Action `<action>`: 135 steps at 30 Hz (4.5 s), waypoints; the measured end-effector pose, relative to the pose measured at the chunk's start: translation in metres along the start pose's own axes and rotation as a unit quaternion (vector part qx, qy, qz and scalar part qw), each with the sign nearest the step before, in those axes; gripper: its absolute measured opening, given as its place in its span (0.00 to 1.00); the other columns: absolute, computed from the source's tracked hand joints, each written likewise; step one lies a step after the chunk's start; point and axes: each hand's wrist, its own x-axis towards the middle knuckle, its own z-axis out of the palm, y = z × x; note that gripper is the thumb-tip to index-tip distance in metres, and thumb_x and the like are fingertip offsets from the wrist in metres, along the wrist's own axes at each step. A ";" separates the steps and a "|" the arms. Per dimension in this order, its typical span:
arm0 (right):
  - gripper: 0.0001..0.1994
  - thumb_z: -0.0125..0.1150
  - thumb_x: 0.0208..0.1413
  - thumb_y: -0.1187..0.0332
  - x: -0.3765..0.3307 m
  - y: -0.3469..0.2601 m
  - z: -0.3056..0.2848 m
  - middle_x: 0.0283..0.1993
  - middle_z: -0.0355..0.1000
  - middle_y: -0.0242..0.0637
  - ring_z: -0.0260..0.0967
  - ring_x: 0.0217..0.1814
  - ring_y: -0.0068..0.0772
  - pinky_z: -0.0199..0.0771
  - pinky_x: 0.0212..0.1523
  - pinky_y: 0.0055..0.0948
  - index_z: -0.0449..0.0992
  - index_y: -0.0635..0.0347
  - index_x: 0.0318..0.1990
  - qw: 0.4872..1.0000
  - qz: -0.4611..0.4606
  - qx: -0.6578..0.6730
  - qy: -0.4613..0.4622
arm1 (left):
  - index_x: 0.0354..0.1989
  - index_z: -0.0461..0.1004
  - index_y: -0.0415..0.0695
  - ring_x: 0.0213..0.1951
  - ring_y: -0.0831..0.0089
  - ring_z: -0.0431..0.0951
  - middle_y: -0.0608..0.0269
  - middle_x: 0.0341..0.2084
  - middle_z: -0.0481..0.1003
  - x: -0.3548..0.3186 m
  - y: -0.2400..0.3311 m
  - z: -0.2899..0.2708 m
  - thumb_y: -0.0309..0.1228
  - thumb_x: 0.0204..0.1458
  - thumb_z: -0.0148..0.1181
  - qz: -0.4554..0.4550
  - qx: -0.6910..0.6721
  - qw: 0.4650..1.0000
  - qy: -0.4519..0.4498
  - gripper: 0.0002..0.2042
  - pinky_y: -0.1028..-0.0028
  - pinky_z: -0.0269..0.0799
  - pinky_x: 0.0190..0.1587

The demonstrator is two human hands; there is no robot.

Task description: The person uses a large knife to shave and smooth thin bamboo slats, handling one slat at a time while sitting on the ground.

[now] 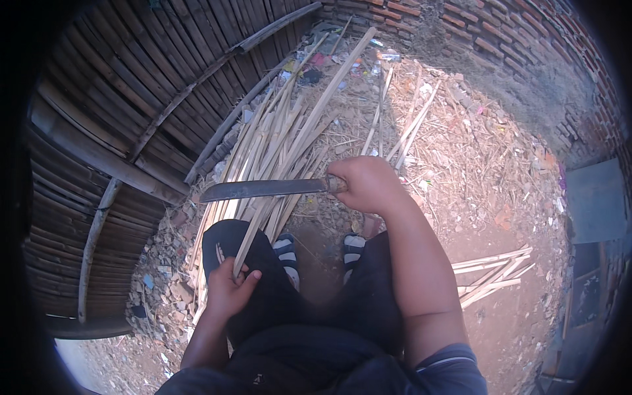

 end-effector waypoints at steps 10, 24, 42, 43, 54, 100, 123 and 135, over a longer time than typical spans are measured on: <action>0.21 0.77 0.54 0.58 0.010 0.045 0.008 0.41 0.81 0.52 0.81 0.45 0.54 0.78 0.47 0.44 0.81 0.62 0.49 0.960 0.179 0.144 0.159 | 0.34 0.75 0.40 0.17 0.64 0.75 0.59 0.14 0.70 0.003 0.001 0.001 0.42 0.55 0.75 0.017 0.016 1.000 0.010 0.18 0.66 0.71 0.25; 0.22 0.76 0.54 0.57 0.010 0.046 0.001 0.41 0.82 0.52 0.80 0.45 0.59 0.79 0.47 0.49 0.82 0.56 0.53 0.964 0.193 0.068 0.171 | 0.34 0.74 0.40 0.17 0.67 0.74 0.60 0.14 0.71 0.003 -0.001 0.001 0.41 0.55 0.75 0.021 0.012 1.000 0.008 0.18 0.67 0.71 0.26; 0.20 0.75 0.54 0.59 0.007 0.035 0.002 0.41 0.82 0.50 0.80 0.47 0.57 0.79 0.47 0.49 0.82 0.54 0.52 0.966 0.186 0.071 0.165 | 0.35 0.75 0.39 0.19 0.75 0.71 0.64 0.15 0.70 0.004 0.002 -0.003 0.39 0.55 0.75 0.019 0.009 1.000 -0.009 0.17 0.71 0.68 0.26; 0.19 0.75 0.52 0.60 0.005 0.030 0.003 0.41 0.82 0.49 0.80 0.47 0.57 0.79 0.47 0.49 0.82 0.53 0.50 0.977 0.143 0.054 0.146 | 0.35 0.75 0.39 0.19 0.75 0.71 0.63 0.15 0.70 0.003 0.002 -0.002 0.39 0.55 0.76 0.014 0.000 1.000 -0.005 0.17 0.71 0.68 0.26; 0.19 0.76 0.53 0.58 0.016 0.033 0.005 0.39 0.81 0.52 0.79 0.45 0.61 0.78 0.45 0.51 0.82 0.56 0.50 0.977 0.155 0.074 0.124 | 0.34 0.75 0.40 0.19 0.62 0.79 0.57 0.15 0.72 0.004 0.000 -0.001 0.41 0.55 0.75 0.024 0.012 1.000 0.007 0.18 0.66 0.73 0.27; 0.15 0.73 0.50 0.61 0.004 0.017 -0.005 0.38 0.81 0.47 0.80 0.46 0.57 0.79 0.47 0.52 0.81 0.54 0.44 0.996 0.078 0.013 0.039 | 0.34 0.75 0.38 0.18 0.62 0.77 0.57 0.14 0.72 -0.001 0.006 -0.002 0.44 0.56 0.74 0.009 0.033 0.999 0.005 0.20 0.65 0.72 0.26; 0.15 0.74 0.50 0.63 0.000 0.003 0.002 0.40 0.81 0.44 0.80 0.46 0.55 0.79 0.46 0.51 0.81 0.52 0.45 0.997 0.057 -0.019 0.047 | 0.34 0.75 0.38 0.18 0.61 0.78 0.56 0.15 0.72 0.001 0.006 0.001 0.44 0.56 0.74 0.005 0.034 0.999 0.008 0.20 0.65 0.73 0.26; 0.12 0.70 0.50 0.65 0.004 0.008 0.001 0.38 0.80 0.45 0.80 0.44 0.56 0.79 0.45 0.53 0.80 0.53 0.43 0.995 0.075 -0.038 0.062 | 0.35 0.75 0.38 0.20 0.57 0.80 0.56 0.15 0.73 0.004 0.009 -0.002 0.45 0.56 0.73 0.005 0.056 0.998 -0.007 0.20 0.62 0.75 0.28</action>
